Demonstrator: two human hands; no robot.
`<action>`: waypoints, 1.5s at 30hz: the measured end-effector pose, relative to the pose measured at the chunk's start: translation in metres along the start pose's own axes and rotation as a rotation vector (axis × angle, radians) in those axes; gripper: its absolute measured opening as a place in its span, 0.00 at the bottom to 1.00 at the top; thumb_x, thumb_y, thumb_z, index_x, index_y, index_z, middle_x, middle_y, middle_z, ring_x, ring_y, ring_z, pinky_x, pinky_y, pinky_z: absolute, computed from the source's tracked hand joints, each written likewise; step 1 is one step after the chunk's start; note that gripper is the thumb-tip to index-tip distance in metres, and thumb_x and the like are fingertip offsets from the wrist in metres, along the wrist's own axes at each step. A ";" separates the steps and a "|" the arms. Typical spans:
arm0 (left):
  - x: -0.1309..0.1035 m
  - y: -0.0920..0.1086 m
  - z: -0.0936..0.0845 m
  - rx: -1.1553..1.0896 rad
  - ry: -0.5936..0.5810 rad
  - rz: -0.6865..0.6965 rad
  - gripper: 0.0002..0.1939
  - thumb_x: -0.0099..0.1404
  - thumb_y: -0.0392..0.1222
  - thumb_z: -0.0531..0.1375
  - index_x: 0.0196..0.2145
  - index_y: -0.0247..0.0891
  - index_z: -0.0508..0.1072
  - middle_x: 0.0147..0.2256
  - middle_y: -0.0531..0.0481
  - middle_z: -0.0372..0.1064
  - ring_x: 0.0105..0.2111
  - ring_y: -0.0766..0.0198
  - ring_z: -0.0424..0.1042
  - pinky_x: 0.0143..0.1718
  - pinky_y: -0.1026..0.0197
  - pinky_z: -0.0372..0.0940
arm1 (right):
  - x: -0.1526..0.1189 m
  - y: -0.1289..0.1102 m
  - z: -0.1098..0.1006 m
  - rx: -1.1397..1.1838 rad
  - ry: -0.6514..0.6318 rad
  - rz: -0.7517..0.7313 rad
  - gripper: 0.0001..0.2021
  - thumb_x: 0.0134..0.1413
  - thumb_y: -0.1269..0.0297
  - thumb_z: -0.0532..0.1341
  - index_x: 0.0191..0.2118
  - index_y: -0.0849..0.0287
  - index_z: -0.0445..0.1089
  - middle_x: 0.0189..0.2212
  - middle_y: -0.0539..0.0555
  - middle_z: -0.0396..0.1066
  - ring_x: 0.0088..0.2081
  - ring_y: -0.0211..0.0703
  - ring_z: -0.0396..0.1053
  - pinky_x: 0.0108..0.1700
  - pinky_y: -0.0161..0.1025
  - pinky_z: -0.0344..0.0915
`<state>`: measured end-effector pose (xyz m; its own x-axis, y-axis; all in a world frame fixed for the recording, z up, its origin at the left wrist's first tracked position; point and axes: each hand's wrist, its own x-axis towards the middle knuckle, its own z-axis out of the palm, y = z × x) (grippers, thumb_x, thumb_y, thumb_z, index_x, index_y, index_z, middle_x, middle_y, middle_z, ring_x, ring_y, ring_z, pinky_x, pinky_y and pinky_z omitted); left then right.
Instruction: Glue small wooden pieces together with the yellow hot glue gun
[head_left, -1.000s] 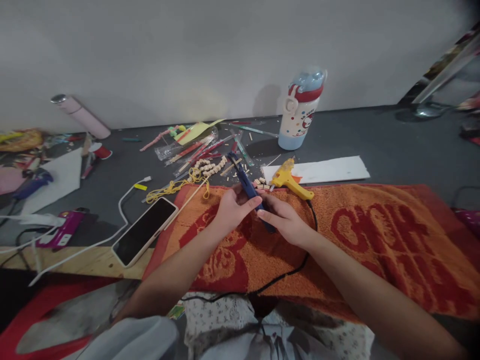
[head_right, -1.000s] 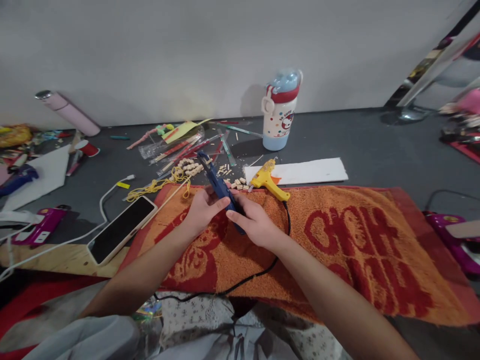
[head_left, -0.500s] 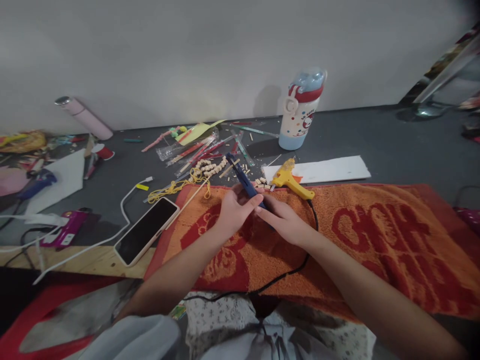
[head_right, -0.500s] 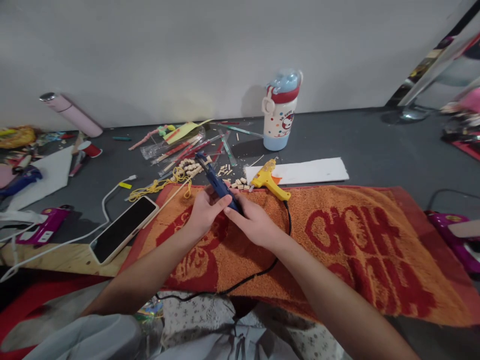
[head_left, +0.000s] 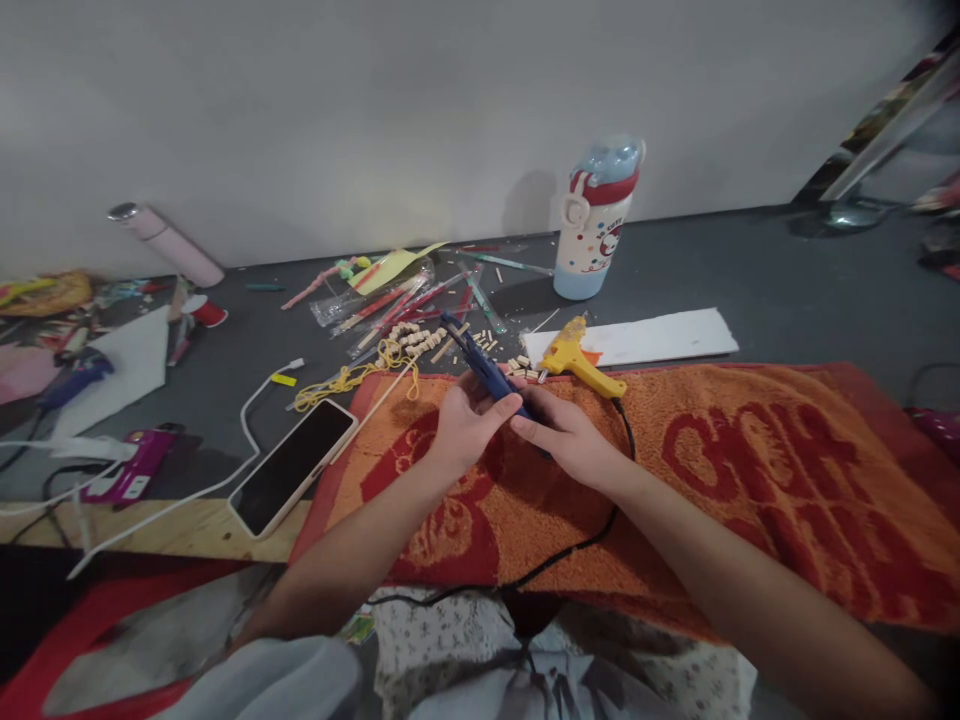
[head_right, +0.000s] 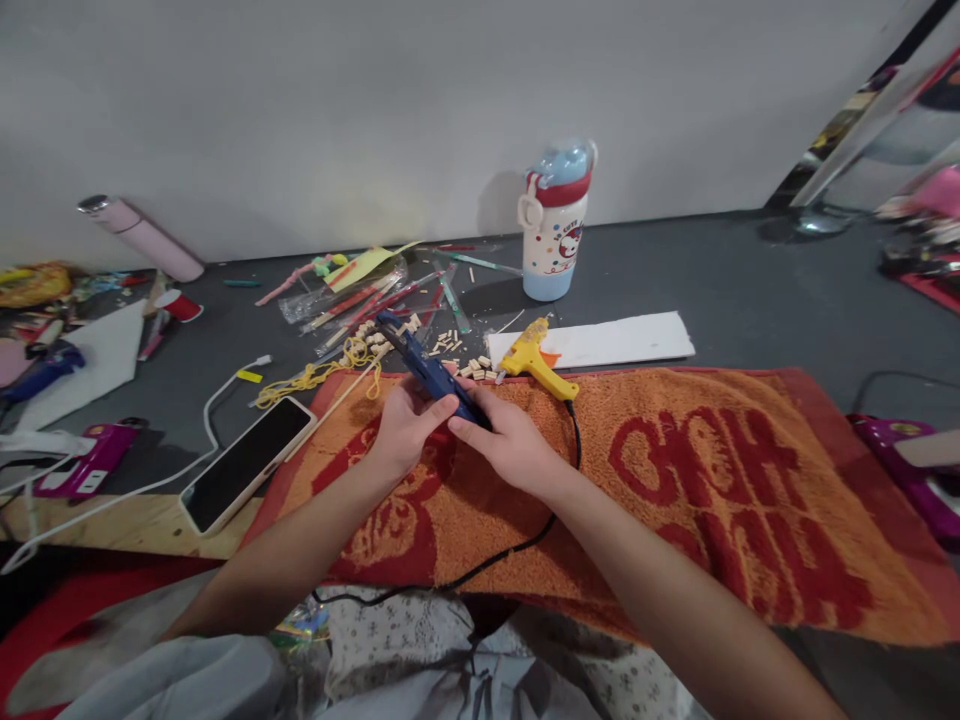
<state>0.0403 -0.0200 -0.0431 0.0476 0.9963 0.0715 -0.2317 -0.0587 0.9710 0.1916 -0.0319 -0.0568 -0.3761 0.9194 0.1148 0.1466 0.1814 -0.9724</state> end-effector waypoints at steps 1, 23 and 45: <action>0.000 0.000 0.000 -0.004 0.002 0.000 0.25 0.45 0.52 0.73 0.38 0.37 0.73 0.36 0.46 0.79 0.38 0.57 0.78 0.45 0.54 0.71 | 0.000 0.000 0.000 -0.008 0.011 0.010 0.30 0.57 0.47 0.58 0.60 0.62 0.64 0.57 0.61 0.70 0.58 0.55 0.67 0.61 0.53 0.61; 0.025 0.030 -0.047 0.882 0.189 0.450 0.07 0.61 0.37 0.58 0.26 0.38 0.73 0.22 0.53 0.70 0.23 0.66 0.69 0.27 0.63 0.63 | -0.006 -0.017 -0.017 -0.395 -0.003 0.070 0.29 0.59 0.46 0.52 0.56 0.64 0.62 0.54 0.67 0.71 0.55 0.63 0.69 0.55 0.58 0.64; 0.023 0.030 -0.051 1.064 0.040 0.482 0.11 0.59 0.32 0.53 0.20 0.40 0.67 0.23 0.49 0.70 0.25 0.64 0.68 0.29 0.60 0.60 | -0.007 -0.012 -0.023 -0.338 -0.070 0.011 0.29 0.61 0.45 0.53 0.58 0.62 0.62 0.52 0.65 0.72 0.51 0.60 0.71 0.53 0.56 0.67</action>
<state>-0.0150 0.0047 -0.0234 0.1413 0.8567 0.4961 0.7142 -0.4352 0.5482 0.2141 -0.0326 -0.0414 -0.4326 0.8981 0.0792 0.4416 0.2877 -0.8498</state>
